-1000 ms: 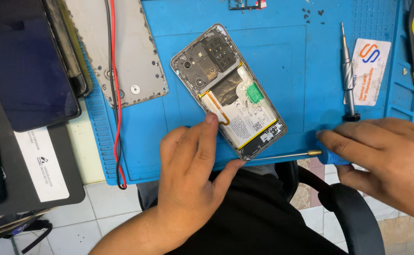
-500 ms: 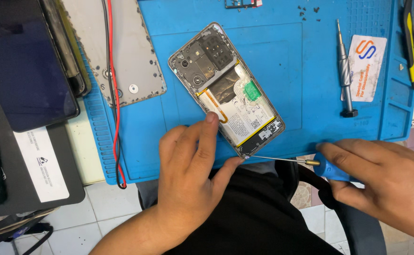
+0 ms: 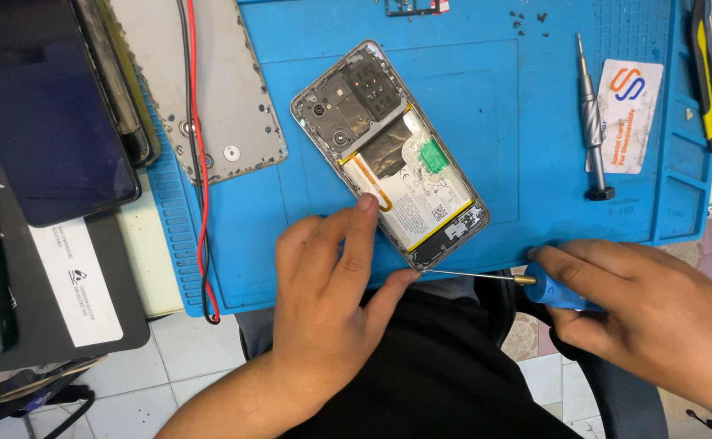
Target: The person uses a blue electric screwdriver to remove screws from the internal frame of a disassembled smartphone. They place removed screws on the blue work mat and continue unscrewing multiple locations around the phone's battery and camera area.
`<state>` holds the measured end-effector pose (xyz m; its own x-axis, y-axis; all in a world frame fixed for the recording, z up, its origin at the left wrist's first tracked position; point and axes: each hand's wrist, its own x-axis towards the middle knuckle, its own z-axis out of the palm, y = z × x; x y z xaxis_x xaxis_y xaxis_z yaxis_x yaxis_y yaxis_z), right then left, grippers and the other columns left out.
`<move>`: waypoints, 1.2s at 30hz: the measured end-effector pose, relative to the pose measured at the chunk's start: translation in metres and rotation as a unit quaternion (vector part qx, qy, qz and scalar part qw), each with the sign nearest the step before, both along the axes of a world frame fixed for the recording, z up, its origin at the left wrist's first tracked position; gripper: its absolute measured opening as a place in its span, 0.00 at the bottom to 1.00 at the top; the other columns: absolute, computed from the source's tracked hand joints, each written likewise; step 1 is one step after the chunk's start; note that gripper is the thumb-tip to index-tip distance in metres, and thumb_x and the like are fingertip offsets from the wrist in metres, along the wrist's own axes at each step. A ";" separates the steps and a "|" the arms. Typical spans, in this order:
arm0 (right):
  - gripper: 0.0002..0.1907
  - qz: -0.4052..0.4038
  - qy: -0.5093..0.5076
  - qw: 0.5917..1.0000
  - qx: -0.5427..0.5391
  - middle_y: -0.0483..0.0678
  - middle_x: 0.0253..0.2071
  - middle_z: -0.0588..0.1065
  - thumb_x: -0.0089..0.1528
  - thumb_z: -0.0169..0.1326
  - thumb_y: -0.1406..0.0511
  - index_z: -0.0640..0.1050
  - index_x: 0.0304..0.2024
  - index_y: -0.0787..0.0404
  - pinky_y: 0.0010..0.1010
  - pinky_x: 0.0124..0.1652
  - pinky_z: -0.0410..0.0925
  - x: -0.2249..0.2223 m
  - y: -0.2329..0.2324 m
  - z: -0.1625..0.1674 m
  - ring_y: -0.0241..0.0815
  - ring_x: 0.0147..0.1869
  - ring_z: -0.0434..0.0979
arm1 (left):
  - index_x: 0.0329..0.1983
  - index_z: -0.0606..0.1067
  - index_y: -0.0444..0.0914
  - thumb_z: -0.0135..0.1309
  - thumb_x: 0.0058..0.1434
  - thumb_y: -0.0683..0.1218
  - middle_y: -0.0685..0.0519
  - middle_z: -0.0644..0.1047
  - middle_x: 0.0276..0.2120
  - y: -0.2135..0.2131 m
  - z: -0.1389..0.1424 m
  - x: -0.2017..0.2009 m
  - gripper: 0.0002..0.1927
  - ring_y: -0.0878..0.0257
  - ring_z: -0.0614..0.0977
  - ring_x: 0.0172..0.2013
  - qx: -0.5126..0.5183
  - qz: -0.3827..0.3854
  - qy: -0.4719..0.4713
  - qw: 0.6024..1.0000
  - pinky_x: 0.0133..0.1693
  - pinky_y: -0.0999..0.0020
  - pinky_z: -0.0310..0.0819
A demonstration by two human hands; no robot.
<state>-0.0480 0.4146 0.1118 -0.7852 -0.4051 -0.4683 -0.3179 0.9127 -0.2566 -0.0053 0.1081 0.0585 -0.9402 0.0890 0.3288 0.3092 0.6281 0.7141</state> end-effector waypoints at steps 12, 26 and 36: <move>0.32 -0.095 -0.085 0.990 0.056 0.39 0.39 0.80 0.51 0.67 0.53 0.79 0.58 0.49 0.30 0.34 0.76 0.040 -0.002 -0.008 0.39 0.34 0.82 | 0.71 0.61 0.32 0.74 0.53 0.44 0.44 0.74 0.55 0.001 -0.004 0.000 0.46 0.50 0.73 0.53 0.001 0.003 0.006 1.000 0.56 0.57 0.65; 0.30 -0.182 -0.174 0.965 -0.071 0.43 0.43 0.79 0.53 0.65 0.56 0.78 0.58 0.53 0.30 0.39 0.77 0.062 -0.027 -0.006 0.40 0.41 0.82 | 0.62 0.72 0.32 0.71 0.52 0.45 0.43 0.73 0.58 -0.010 0.019 0.002 0.35 0.46 0.71 0.55 0.027 -0.029 -0.031 0.999 0.53 0.58 0.69; 0.33 0.004 -0.224 0.975 0.014 0.35 0.41 0.77 0.56 0.57 0.45 0.77 0.66 0.31 0.29 0.38 0.76 0.037 -0.014 0.021 0.35 0.40 0.82 | 0.43 0.80 0.38 0.65 0.62 0.43 0.52 0.78 0.39 -0.034 0.052 0.003 0.09 0.53 0.77 0.47 0.032 -0.269 -0.014 0.963 0.50 0.62 0.74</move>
<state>-0.0113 0.4003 0.1325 -0.4966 -0.3923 -0.7743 -0.1879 0.9195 -0.3454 -0.0020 0.0745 0.1108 -0.7723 0.5459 0.3248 0.5575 0.3375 0.7585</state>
